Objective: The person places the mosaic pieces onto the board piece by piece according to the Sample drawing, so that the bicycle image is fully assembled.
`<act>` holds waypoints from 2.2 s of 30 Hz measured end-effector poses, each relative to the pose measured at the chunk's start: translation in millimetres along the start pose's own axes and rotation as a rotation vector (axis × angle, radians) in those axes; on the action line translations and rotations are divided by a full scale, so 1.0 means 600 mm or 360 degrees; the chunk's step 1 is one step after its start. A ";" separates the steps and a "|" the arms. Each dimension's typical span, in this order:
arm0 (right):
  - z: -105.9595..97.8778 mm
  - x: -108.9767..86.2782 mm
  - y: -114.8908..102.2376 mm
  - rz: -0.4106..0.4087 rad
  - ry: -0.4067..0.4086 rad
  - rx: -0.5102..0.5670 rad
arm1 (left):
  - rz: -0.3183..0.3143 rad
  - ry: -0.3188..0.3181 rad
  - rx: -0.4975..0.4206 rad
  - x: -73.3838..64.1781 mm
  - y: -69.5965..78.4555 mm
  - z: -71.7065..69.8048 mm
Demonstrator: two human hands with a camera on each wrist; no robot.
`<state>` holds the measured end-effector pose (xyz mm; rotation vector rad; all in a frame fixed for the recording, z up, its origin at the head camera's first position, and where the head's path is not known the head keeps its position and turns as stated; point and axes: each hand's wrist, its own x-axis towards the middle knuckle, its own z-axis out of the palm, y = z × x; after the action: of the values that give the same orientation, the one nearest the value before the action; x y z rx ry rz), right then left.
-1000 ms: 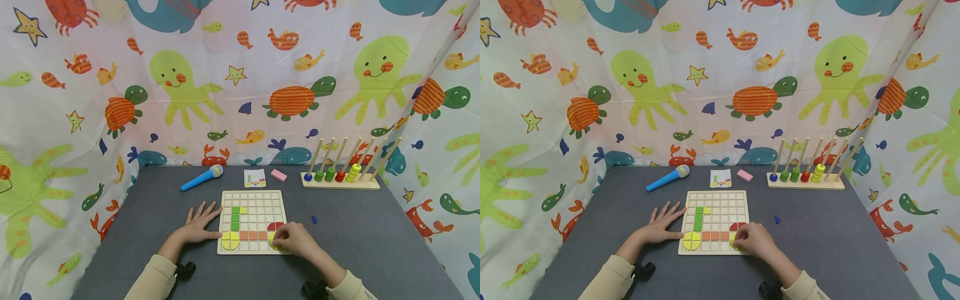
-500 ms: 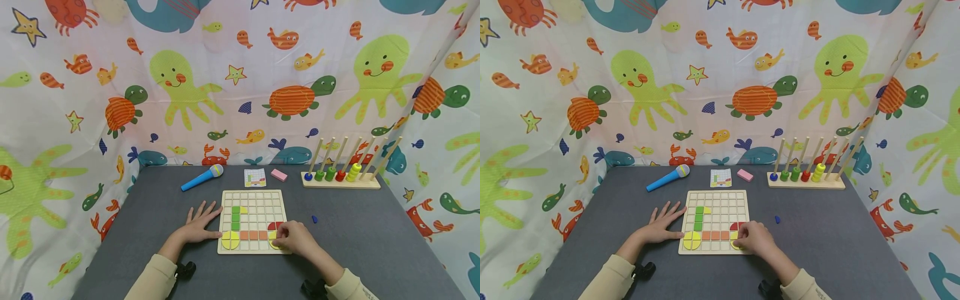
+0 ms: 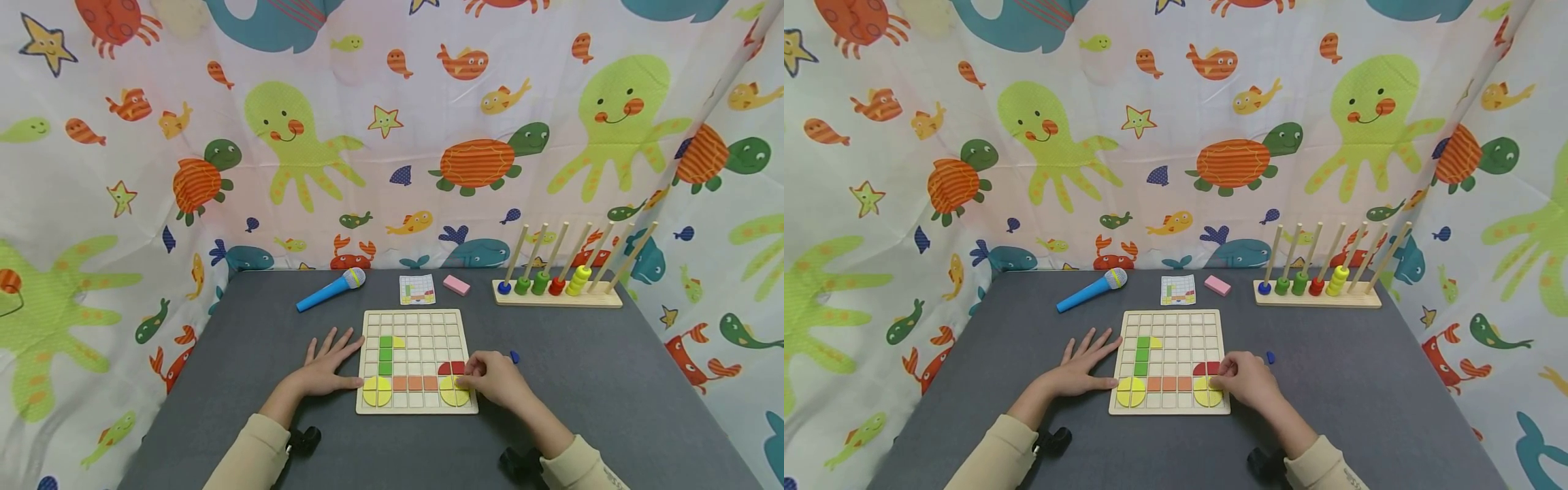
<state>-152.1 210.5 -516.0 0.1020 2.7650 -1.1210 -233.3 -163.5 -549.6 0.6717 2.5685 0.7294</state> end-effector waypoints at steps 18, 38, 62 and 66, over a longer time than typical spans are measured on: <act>-0.078 0.026 0.070 0.0022 0.0164 -0.0030 | 0.0028 0.0016 -0.0006 0.004 -0.013 0.009; -0.123 0.036 0.135 0.0027 0.0093 -0.0193 | -0.0041 0.0002 0.0088 0.004 -0.010 0.005; -0.111 0.031 0.101 -0.0042 0.0055 -0.0060 | -0.0058 -0.0014 0.0082 0.001 -0.005 0.002; -0.104 0.024 0.080 -0.0042 0.0054 -0.0033 | -0.0065 -0.0011 0.0087 0.002 -0.004 0.002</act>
<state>-168.1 288.3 -507.5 0.0831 2.8155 -1.1065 -234.4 -164.2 -552.1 0.6356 2.5963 0.6445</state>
